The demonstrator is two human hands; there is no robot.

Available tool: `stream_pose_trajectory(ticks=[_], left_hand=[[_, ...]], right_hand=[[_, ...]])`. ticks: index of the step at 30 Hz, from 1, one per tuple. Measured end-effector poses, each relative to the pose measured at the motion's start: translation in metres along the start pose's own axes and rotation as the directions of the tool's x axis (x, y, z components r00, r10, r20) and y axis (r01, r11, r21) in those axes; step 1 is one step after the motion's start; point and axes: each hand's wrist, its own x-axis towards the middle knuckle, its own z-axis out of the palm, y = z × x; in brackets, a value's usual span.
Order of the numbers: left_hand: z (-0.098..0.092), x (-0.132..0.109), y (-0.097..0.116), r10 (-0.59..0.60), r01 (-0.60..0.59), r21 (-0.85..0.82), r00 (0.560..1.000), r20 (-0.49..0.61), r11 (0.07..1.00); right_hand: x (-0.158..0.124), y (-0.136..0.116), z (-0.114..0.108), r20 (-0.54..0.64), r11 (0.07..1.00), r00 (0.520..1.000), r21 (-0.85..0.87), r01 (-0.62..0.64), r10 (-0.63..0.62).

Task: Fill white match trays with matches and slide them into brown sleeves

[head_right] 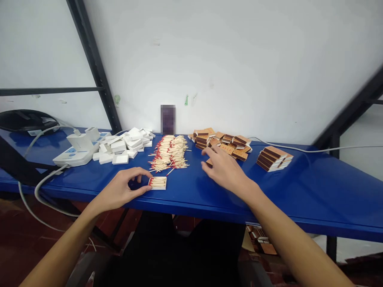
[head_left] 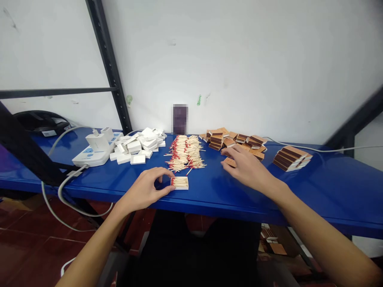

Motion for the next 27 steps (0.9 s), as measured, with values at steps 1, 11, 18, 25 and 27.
stream_pose_trajectory(ticks=[1, 11, 18, 25, 27], left_hand=[[0.000, 0.000, 0.000, 0.004, -0.004, 0.010, 1.000, -0.008, 1.000], [0.002, 0.001, 0.001, 0.012, -0.012, 0.058, 1.000, 0.011, 0.998], [0.002, -0.001, 0.000, 0.004, -0.004, 0.019, 0.999, 0.043, 1.000], [0.001, -0.002, 0.000, -0.011, 0.011, 0.002, 0.999, 0.045, 1.000], [0.001, -0.003, 0.000, -0.013, 0.013, 0.001, 0.999, 0.049, 1.000]], right_hand=[[-0.004, 0.012, 0.002, 0.015, 0.998, 0.999, -0.052, -0.032, 0.033], [-0.020, -0.023, 0.005, 0.229, 0.988, 0.966, 0.128, 0.091, -0.119], [-0.013, -0.068, 0.004, 0.304, 0.919, 0.917, 0.370, 0.136, -0.259], [-0.006, -0.064, 0.008, 0.302, 0.897, 0.917, 0.426, 0.114, -0.259], [-0.003, -0.062, 0.006, 0.313, 0.891, 0.912, 0.442, 0.109, -0.266]])
